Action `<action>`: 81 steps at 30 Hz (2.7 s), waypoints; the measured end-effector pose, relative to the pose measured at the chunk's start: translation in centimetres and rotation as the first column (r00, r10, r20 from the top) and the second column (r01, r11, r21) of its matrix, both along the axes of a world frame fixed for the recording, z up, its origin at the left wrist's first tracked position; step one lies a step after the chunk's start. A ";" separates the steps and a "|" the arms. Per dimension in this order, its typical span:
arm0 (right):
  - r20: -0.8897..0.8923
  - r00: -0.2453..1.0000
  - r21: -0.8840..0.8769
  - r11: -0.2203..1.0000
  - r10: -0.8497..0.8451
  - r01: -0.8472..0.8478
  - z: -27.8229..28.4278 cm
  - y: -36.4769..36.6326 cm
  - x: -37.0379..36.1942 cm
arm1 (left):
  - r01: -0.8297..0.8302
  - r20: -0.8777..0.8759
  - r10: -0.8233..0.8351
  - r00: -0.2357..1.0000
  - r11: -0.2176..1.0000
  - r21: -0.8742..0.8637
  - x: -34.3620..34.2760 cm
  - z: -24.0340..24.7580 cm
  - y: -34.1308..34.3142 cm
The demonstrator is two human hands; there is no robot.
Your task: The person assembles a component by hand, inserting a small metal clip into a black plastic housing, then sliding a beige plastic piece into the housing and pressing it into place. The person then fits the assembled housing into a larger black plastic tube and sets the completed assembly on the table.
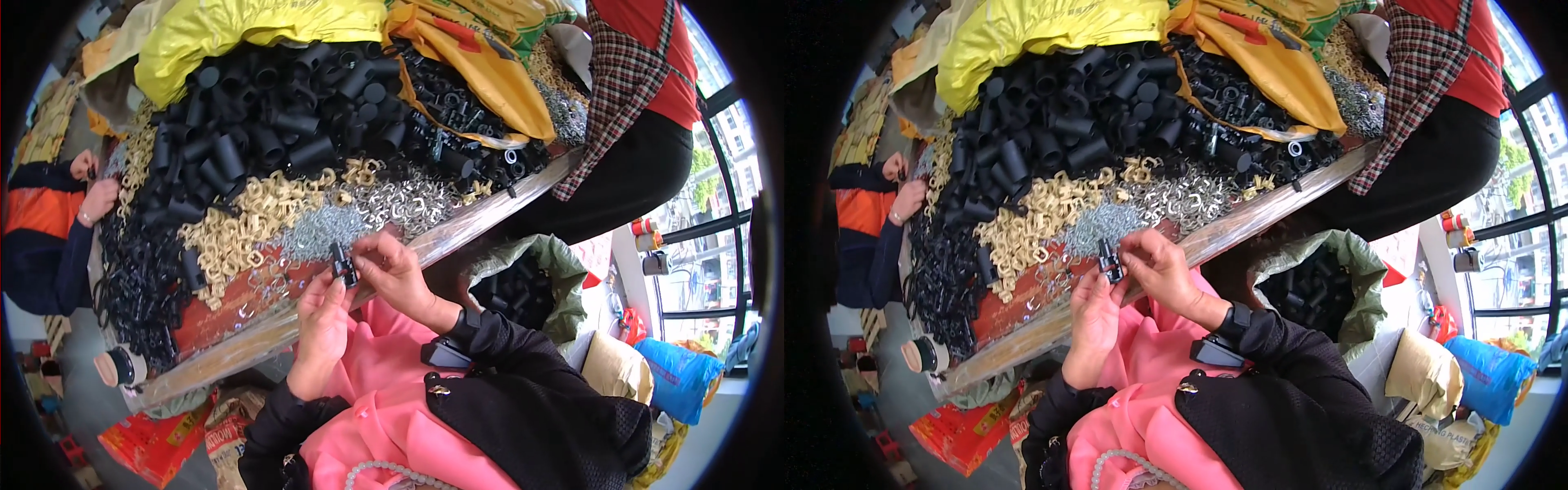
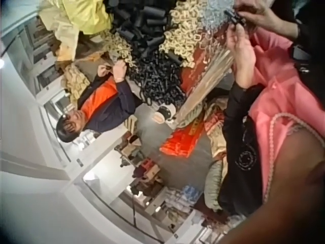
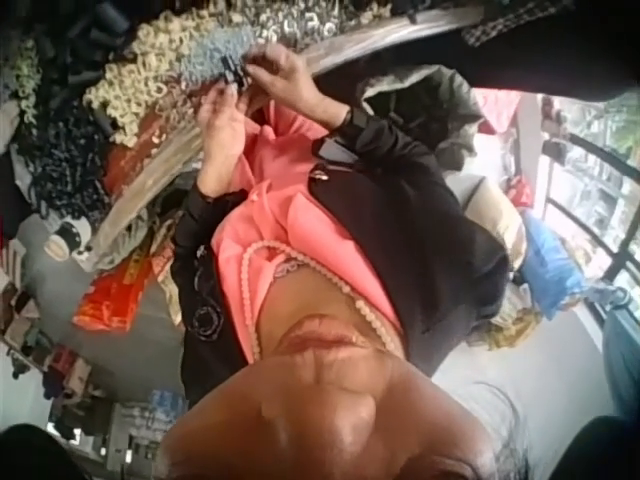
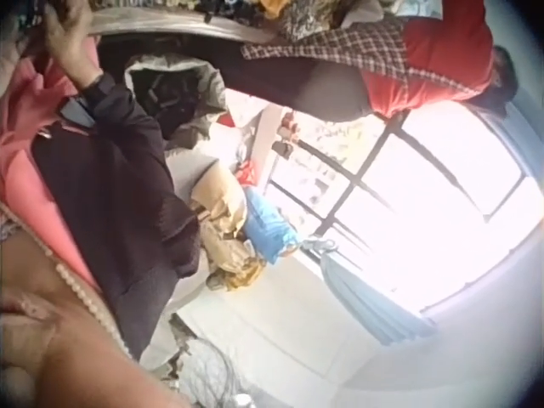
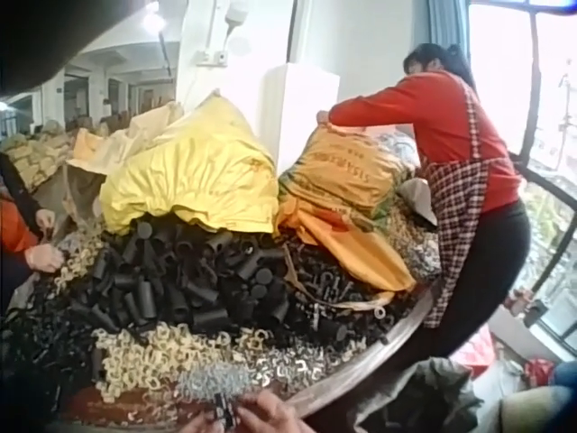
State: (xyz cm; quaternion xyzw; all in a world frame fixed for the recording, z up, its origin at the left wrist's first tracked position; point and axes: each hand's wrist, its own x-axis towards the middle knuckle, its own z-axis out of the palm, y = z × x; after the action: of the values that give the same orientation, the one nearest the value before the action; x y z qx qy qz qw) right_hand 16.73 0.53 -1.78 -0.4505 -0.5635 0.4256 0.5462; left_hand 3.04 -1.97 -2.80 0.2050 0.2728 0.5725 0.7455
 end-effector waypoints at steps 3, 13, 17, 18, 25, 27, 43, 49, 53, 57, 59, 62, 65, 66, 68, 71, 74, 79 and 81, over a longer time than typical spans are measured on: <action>0.530 0.763 0.483 0.871 -0.370 0.087 1.1 2.2 4.3 | 0.003 0.000 -0.003 1.000 1.000 -0.012 -0.4 0.4 0.7; 0.794 0.129 0.164 0.412 -0.594 0.896 -0.9 15.4 24.3 | -0.050 -0.054 0.050 0.997 0.999 0.017 -1.8 -1.4 1.0; 0.596 0.419 -0.032 0.501 -0.685 0.865 -2.5 18.2 24.1 | -0.041 -0.044 0.043 0.998 0.998 0.045 -1.8 -1.2 1.1; 0.632 0.388 -0.004 0.498 -0.671 0.867 -2.3 18.5 23.7 | -0.040 -0.040 0.042 0.998 0.998 0.038 -1.8 -1.0 1.1; 0.621 0.435 0.056 0.590 -0.653 0.806 -3.6 20.2 25.2 | -0.004 -0.019 0.005 1.000 0.999 0.039 -2.1 -0.8 1.3; 0.591 0.472 0.014 0.594 -0.654 0.805 -4.5 20.3 25.7 | 0.002 -0.005 -0.002 1.000 0.999 0.034 -2.2 -1.0 1.4; 0.568 0.531 -0.033 0.627 -0.629 0.778 -5.1 20.4 26.4 | 0.009 0.039 -0.012 0.999 0.999 0.052 -2.5 -1.3 1.3; 0.586 0.514 -0.042 0.610 -0.626 0.791 -4.8 19.9 26.4 | -0.010 0.032 0.008 0.999 0.998 0.056 -2.0 -1.0 1.2; 0.585 0.506 -0.053 0.593 -0.634 0.803 -3.7 19.5 25.2 | -0.010 0.028 0.008 1.000 0.998 0.054 -2.1 -1.0 1.2; 0.585 0.479 -0.034 0.570 -0.654 0.821 -3.7 19.6 25.0 | 0.002 0.007 -0.003 1.000 0.999 0.042 -2.0 -0.9 1.4; 0.590 0.465 -0.025 0.561 -0.660 0.827 -3.7 19.6 25.0 | 0.003 0.020 -0.004 1.000 0.999 0.045 -2.0 -1.0 1.5; 0.596 0.462 -0.030 0.557 -0.657 0.830 -3.7 19.7 25.2 | 0.010 0.024 -0.011 1.000 0.999 0.045 -2.1 -1.1 1.6; 0.605 0.469 -0.049 0.557 -0.643 0.829 -3.8 19.7 25.2 | 0.022 0.023 -0.023 0.999 0.999 0.041 -2.1 -1.1 1.7; 0.605 0.439 -0.011 0.545 -0.664 0.839 -3.9 19.7 25.1 | 0.021 0.037 -0.022 0.999 0.999 0.035 -2.2 -1.2 1.7; 0.602 0.379 0.065 0.516 -0.703 0.854 -3.8 19.7 24.8 | 0.019 0.065 -0.021 0.998 1.000 0.024 -2.2 -1.2 1.8; 0.599 0.454 -0.020 0.554 -0.660 0.832 -3.9 19.9 25.2 | 0.031 0.058 -0.032 0.998 0.999 0.024 -2.3 -1.1 1.9; 0.593 0.483 -0.059 0.564 -0.644 0.824 -3.9 19.9 25.2 | 0.040 0.057 -0.041 0.998 0.999 0.027 -2.4 -1.1 2.0; 0.598 0.453 -0.027 0.548 -0.661 0.836 -4.3 19.9 25.4 | 0.053 0.066 -0.055 0.996 0.998 0.035 -2.3 -1.1 2.1; 0.602 0.446 -0.018 0.547 -0.662 0.837 -4.2 19.9 25.4 | 0.056 0.066 -0.058 0.996 0.998 0.035 -2.3 -1.0 2.1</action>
State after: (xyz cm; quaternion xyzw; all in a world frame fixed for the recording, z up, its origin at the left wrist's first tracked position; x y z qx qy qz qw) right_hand 42.16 20.42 -6.00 -0.8329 -0.3515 0.0761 0.4206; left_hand 0.76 0.14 -3.83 0.2055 0.2322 0.5620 0.7669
